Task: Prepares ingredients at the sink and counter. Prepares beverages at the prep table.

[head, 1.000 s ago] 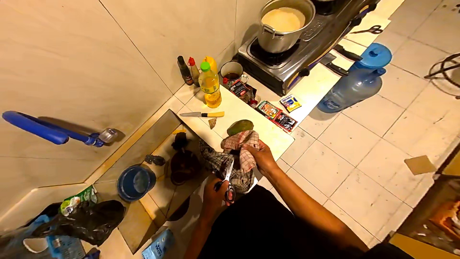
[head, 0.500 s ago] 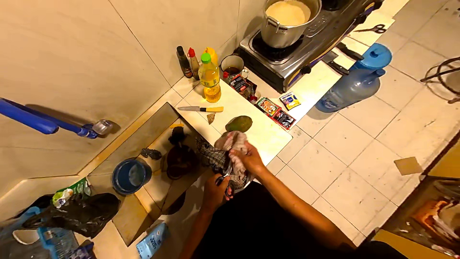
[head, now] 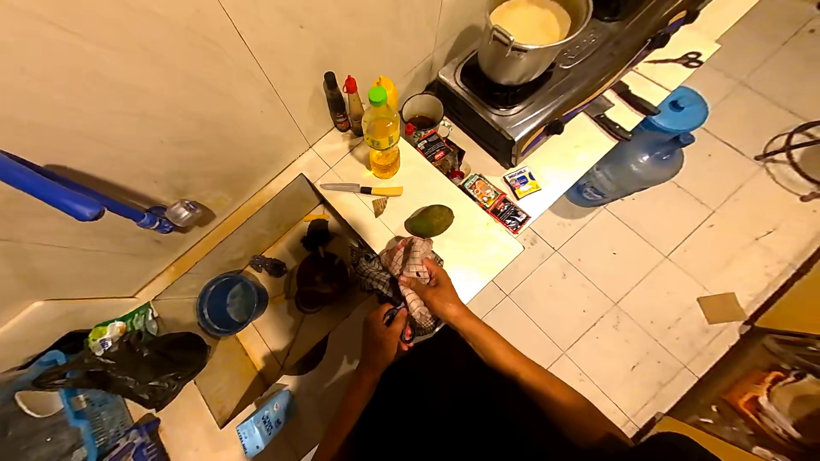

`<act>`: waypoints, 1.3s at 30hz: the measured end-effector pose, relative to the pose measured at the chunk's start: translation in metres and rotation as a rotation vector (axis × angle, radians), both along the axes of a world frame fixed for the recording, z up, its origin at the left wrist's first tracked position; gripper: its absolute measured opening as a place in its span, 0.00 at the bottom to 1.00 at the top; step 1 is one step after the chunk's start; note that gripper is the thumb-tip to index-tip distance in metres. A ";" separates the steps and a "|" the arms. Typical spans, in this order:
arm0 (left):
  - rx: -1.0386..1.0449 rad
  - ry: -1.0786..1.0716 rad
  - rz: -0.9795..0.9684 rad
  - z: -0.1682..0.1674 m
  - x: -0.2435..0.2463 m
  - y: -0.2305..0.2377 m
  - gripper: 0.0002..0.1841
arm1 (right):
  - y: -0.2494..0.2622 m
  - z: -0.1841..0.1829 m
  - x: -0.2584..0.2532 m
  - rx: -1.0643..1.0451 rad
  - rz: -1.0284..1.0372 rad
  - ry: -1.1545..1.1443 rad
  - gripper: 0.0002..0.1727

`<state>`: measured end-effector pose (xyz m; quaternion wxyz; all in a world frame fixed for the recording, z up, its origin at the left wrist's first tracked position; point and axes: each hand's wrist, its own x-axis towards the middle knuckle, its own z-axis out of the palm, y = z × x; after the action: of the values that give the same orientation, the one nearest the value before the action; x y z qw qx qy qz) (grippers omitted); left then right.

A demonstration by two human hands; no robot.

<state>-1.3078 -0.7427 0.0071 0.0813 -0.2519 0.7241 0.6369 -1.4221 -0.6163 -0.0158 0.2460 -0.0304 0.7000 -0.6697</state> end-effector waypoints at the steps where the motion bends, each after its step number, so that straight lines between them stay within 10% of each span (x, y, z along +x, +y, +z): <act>1: 0.005 -0.011 -0.023 0.003 0.004 -0.002 0.09 | 0.007 -0.008 -0.008 0.087 -0.046 0.065 0.21; 10: 0.096 0.045 0.069 0.025 0.020 -0.021 0.09 | 0.051 0.022 -0.035 0.739 0.338 0.301 0.40; 19: 0.003 0.202 0.195 0.044 0.052 -0.034 0.11 | 0.063 0.058 -0.052 0.602 0.255 0.709 0.27; 27: -0.590 0.433 1.128 0.118 0.199 -0.061 0.14 | -0.008 0.060 -0.065 0.238 0.630 0.753 0.20; 39: -0.642 -0.180 1.161 -0.080 0.335 -0.157 0.13 | -0.211 0.063 -0.034 0.232 1.001 0.882 0.16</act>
<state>-0.9723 -0.8994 -0.0732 -0.2934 -0.6645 0.6149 0.3069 -1.4565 -0.8269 0.0470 0.2196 -0.5950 0.7037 -0.3204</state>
